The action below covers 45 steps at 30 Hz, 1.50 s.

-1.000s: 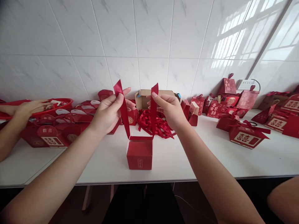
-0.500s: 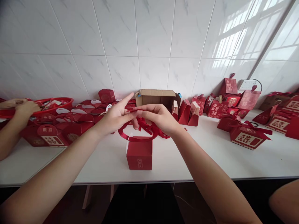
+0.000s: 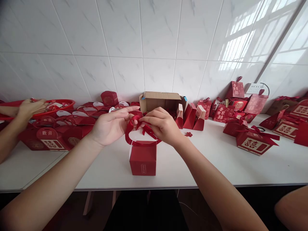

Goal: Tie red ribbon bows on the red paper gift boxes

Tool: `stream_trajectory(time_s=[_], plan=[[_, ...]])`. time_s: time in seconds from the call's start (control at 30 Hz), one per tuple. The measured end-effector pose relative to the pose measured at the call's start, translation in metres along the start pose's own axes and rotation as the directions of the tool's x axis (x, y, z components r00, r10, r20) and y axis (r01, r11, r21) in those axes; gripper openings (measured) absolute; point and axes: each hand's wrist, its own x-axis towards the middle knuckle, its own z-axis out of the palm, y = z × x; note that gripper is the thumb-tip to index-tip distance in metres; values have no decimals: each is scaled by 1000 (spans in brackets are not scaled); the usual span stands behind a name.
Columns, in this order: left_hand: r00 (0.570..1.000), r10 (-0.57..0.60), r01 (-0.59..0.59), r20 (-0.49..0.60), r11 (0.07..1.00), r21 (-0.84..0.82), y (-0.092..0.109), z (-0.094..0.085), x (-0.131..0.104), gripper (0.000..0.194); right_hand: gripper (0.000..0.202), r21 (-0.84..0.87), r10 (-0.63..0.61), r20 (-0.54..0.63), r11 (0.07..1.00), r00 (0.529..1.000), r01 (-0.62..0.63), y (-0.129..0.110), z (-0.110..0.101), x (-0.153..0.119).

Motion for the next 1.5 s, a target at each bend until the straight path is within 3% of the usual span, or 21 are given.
stream_trajectory(time_s=[0.1,0.2,0.3,0.43,0.5,0.57,0.63,0.73,0.87,0.93,1.0,1.1,1.2,1.27,1.37,1.43,1.5], plan=[[997,73,-73,7,994,77,-3,1,-4,42,29,-33,-28,-23,999,999,28,-1,3,-1],[964,266,-258,26,899,354,-8,1,-9,52,28,-17,11,-87,1000,996,-12,-5,7,-5],[876,470,-411,109,609,678,-13,1,-15,57,25,45,132,-152,991,979,-127,-11,11,-11],[702,661,-481,264,167,861,-16,-8,-17,47,20,114,300,-228,953,926,-281,-17,10,-20],[631,721,-436,287,23,900,-14,-19,-18,46,18,161,397,-271,917,877,-366,-19,5,-28],[596,758,-364,267,-42,931,-10,-34,-20,46,16,193,506,-285,862,814,-469,-19,-3,-41],[597,768,-294,232,-60,954,-7,-51,-26,46,18,185,621,-253,784,742,-593,-15,-13,-60],[640,742,-197,197,-89,976,-10,-72,-42,45,25,135,776,-99,630,622,-765,-8,-25,-97],[729,650,-119,214,-188,975,-39,-98,-68,36,34,18,918,26,396,397,-918,-2,-32,-140],[781,594,-89,192,-199,976,-59,-114,-81,32,34,-34,942,39,335,334,-941,-1,-33,-155],[824,546,-38,151,-212,977,-78,-130,-91,29,30,-93,953,-32,297,301,-950,1,-36,-166],[852,519,32,63,-171,985,-94,-150,-103,28,27,-163,957,-126,240,261,-957,5,-43,-179],[869,495,55,4,-104,993,-98,-157,-104,28,27,-228,963,-84,230,255,-946,9,-46,-189],[864,503,32,16,-87,996,-96,-152,-99,25,26,-271,949,-103,260,297,-927,11,-44,-188],[824,566,-1,11,-19,1000,-93,-130,-86,18,31,-265,895,-179,356,409,-896,10,-33,-175],[847,527,-19,-72,165,986,-94,-106,-77,18,36,-188,868,-161,441,471,-878,6,-21,-159],[912,357,21,-201,448,894,-97,-81,-69,24,35,-48,848,-12,529,530,-848,-1,-7,-140]])
